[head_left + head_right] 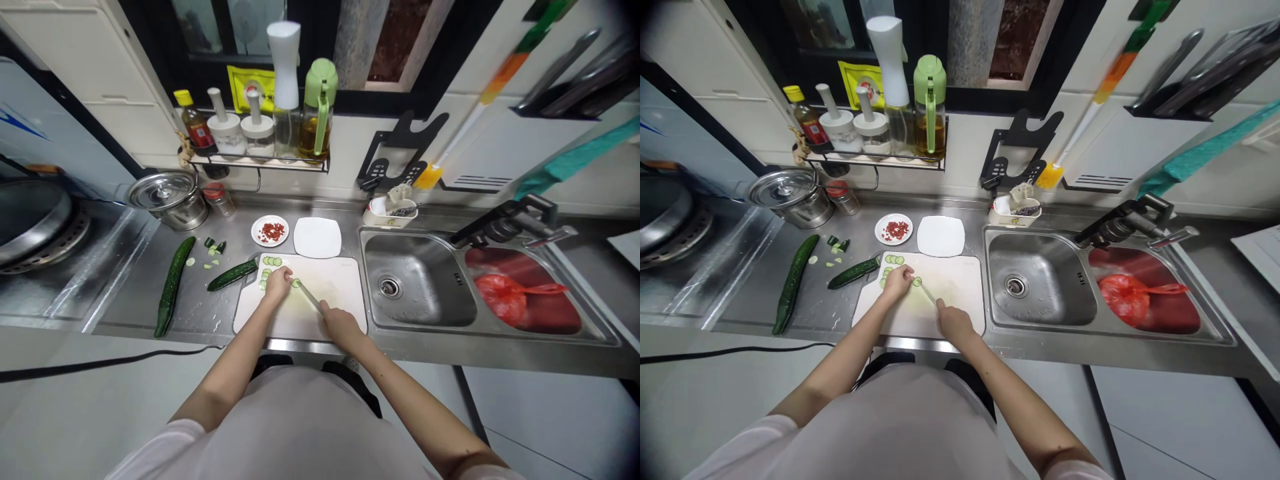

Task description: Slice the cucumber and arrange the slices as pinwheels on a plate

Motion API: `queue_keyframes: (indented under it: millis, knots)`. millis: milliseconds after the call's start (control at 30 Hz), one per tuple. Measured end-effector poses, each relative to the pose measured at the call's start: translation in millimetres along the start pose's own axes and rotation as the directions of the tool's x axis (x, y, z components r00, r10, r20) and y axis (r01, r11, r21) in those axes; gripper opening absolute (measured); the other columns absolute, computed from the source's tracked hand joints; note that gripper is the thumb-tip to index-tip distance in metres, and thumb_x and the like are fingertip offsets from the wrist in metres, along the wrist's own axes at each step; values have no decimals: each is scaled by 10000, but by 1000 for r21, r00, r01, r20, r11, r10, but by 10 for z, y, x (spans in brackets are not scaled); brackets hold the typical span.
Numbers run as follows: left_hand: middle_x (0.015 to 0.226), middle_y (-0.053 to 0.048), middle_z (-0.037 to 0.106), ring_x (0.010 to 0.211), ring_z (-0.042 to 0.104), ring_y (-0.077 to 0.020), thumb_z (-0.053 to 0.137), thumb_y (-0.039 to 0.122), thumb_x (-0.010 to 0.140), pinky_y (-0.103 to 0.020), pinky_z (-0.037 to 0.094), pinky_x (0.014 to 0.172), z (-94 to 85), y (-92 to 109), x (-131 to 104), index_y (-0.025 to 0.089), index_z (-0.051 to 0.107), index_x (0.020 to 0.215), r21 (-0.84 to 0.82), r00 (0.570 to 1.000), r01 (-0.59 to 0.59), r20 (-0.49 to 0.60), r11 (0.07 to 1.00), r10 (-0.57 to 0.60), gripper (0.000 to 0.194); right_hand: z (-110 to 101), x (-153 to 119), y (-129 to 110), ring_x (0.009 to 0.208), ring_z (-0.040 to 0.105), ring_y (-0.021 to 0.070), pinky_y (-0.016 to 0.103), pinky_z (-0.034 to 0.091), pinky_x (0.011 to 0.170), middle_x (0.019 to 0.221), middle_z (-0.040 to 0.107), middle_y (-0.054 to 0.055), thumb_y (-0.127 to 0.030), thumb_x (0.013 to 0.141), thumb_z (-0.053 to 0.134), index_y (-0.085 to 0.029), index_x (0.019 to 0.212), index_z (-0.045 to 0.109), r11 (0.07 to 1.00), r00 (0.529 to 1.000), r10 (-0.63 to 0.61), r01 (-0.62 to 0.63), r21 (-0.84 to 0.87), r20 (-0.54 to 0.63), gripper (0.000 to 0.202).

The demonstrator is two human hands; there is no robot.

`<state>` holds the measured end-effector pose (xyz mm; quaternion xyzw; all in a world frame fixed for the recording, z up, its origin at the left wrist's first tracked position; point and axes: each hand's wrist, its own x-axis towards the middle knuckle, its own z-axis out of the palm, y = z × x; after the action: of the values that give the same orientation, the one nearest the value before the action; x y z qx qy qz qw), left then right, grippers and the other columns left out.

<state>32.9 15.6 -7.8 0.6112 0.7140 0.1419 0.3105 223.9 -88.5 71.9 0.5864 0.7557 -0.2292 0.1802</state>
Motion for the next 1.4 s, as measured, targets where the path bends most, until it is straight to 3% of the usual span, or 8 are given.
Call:
queue_keyframes:
  millis: [900, 1400]
  knots:
    - [874, -24, 717, 851, 631, -174, 635, 139, 761, -258, 441, 774, 1, -26, 53, 211, 680, 931, -30, 1000, 12, 15, 999, -11, 191, -125, 81, -49, 983, 665, 253, 325, 480, 770, 1047, 687, 162, -71, 915, 324, -145, 1245, 418, 1000, 999, -22, 23, -13, 39, 352]
    - [847, -13, 711, 834, 636, -161, 666, 135, 751, -240, 436, 751, -18, -5, 61, 209, 677, 909, -30, 999, 21, 28, 999, -21, 175, -73, 133, -82, 1006, 663, 265, 350, 487, 795, 1050, 683, 162, -59, 914, 319, -153, 1253, 407, 1000, 1000, -17, 17, -6, 25, 364]
